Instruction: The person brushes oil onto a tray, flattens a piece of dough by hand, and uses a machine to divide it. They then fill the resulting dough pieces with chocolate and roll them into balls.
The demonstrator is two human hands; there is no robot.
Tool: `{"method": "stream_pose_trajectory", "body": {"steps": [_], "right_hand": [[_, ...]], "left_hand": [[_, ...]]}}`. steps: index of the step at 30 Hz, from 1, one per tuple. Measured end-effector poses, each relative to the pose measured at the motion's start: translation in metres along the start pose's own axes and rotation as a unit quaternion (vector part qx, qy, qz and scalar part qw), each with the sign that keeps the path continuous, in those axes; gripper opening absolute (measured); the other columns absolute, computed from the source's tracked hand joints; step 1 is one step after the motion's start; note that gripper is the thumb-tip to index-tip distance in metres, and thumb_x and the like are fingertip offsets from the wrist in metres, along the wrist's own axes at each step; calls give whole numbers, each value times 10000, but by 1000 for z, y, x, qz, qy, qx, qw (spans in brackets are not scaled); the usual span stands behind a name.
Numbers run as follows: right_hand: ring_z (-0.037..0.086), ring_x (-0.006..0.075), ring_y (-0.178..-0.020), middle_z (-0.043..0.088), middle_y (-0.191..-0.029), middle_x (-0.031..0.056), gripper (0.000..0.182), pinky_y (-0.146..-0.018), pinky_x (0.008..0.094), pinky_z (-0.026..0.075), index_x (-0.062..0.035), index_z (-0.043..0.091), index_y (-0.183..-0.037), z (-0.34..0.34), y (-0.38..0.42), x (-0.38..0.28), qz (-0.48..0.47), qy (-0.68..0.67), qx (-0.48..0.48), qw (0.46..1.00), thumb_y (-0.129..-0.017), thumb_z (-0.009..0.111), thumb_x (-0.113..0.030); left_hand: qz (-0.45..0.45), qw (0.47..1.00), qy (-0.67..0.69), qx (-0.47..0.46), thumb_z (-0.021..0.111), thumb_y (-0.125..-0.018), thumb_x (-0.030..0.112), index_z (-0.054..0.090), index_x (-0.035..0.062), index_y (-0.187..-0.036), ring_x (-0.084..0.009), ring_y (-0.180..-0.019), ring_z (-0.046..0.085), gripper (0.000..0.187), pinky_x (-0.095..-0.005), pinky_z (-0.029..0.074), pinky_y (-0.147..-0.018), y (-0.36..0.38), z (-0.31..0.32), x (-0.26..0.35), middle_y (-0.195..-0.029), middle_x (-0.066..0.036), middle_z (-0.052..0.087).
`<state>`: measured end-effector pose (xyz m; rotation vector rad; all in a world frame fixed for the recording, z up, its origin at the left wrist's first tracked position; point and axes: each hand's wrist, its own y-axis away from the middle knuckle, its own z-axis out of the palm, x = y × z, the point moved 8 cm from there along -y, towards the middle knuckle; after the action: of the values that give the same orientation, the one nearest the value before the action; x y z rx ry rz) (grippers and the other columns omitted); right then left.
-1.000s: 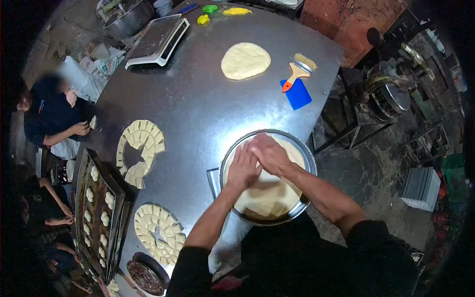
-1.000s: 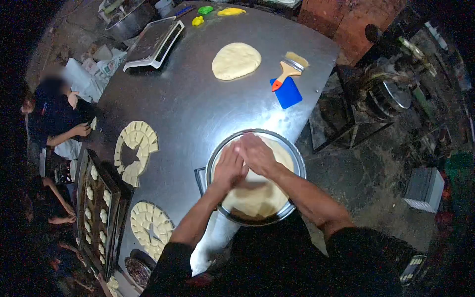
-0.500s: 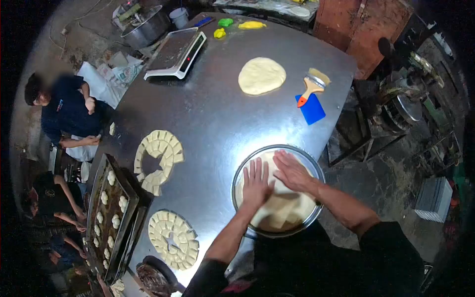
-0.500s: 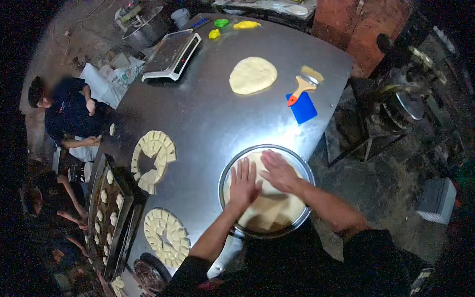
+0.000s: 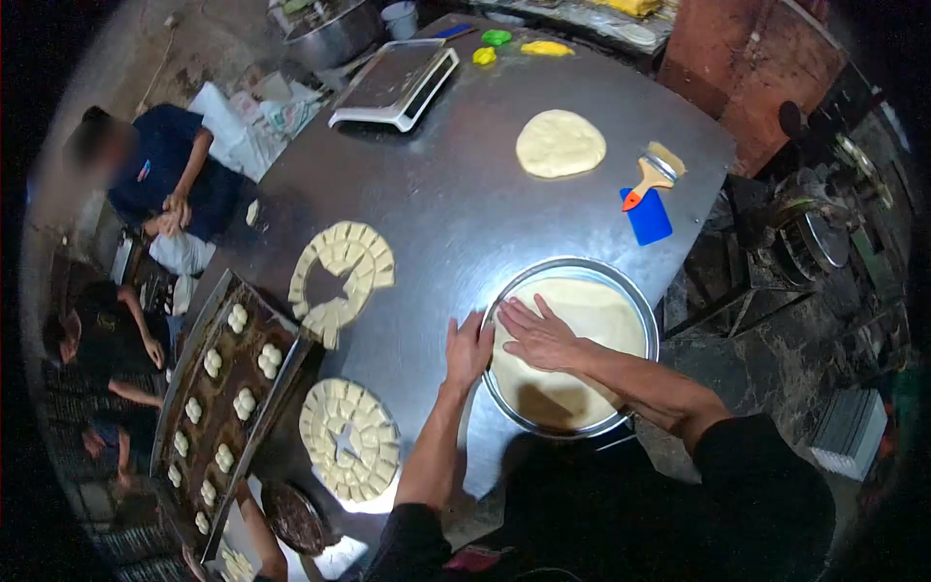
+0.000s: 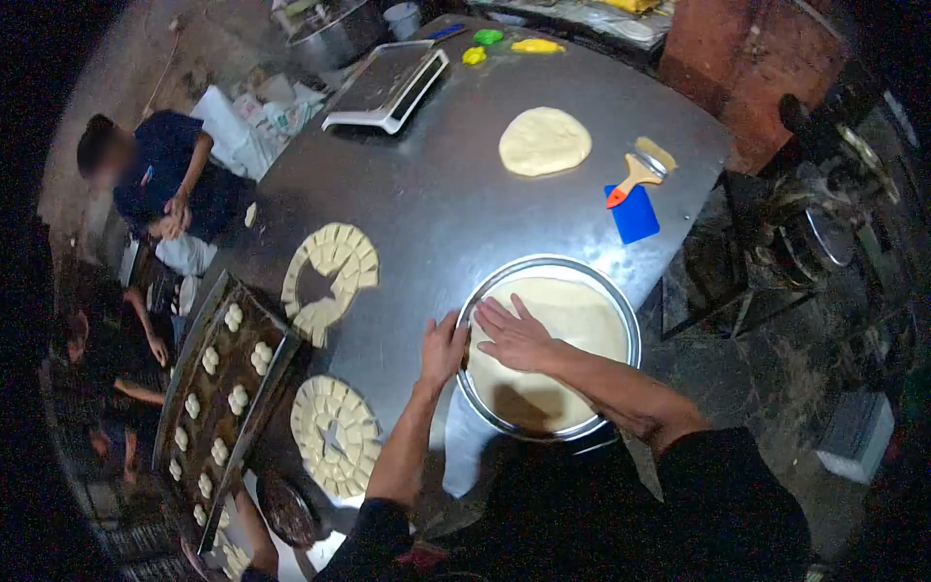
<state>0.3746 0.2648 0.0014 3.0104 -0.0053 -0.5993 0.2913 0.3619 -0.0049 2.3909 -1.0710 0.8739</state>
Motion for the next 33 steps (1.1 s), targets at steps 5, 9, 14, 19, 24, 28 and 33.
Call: {"method": "stream_pose_trajectory", "body": {"steps": [5,9,14,19,24,28,33], "right_hand": [[226,342,-1410,320,-1468,231,600,-1129,557,146,52,390,-1350,39,10,-53,-70,-4,57,996,-928,436,-373],[162,313,-1431,271,-1496,214,609,-1156,495,105,49,298,-1412,-5,-6,-9,16,-39,-85,995,-968,384,-359],[104,280,-1449,195,-1538,180,663,-1166,471,42,33,267,-1437,-1,6,31,14,-30,-51,998,-975,351,-436],[158,309,-1433,228,-1526,182,608,-1165,472,112,-22,309,-1437,9,-9,52,-13,-36,-114,993,-979,345,-421],[241,351,-1402,315,-1473,232,581,-1146,455,198,16,335,-1411,-59,30,69,74,-277,-72,955,-963,402,-348],[212,340,-1413,274,-1492,230,605,-1151,495,151,25,334,-1400,-38,35,82,20,23,36,999,-963,407,-387],[90,294,-1448,134,-1553,181,657,-1167,479,66,25,236,-1452,-15,8,58,67,6,-80,995,-983,318,-427]], "left_hand": [[-16,988,95,120,443,-965,198,502,-45,-1265,-441,-1190,482,390,-461,260,-1113,9,16,-17,-1240,-289,538],[26,991,52,117,434,-962,176,491,-72,-1253,-447,-1165,502,386,-498,297,-1084,25,2,-15,-1201,-290,562],[-48,996,39,59,426,-956,102,499,-75,-1246,-374,-1273,442,348,-490,227,-1125,45,11,-25,-1264,-252,542],[-62,987,-105,101,459,-939,109,414,-83,-1319,-405,-1311,382,428,-545,191,-1116,77,9,0,-1326,-251,490],[102,991,-83,18,544,-890,270,389,-43,-1372,-370,-1360,317,596,-535,203,-1122,25,54,73,-1425,-242,383],[119,957,-263,39,515,-922,372,391,27,-1390,-381,-1340,352,594,-502,248,-1113,1,76,78,-1427,-268,370],[18,996,-26,83,501,-936,189,533,-18,-1234,-401,-1156,527,364,-496,385,-1008,-29,-29,24,-1171,-260,588]]}}
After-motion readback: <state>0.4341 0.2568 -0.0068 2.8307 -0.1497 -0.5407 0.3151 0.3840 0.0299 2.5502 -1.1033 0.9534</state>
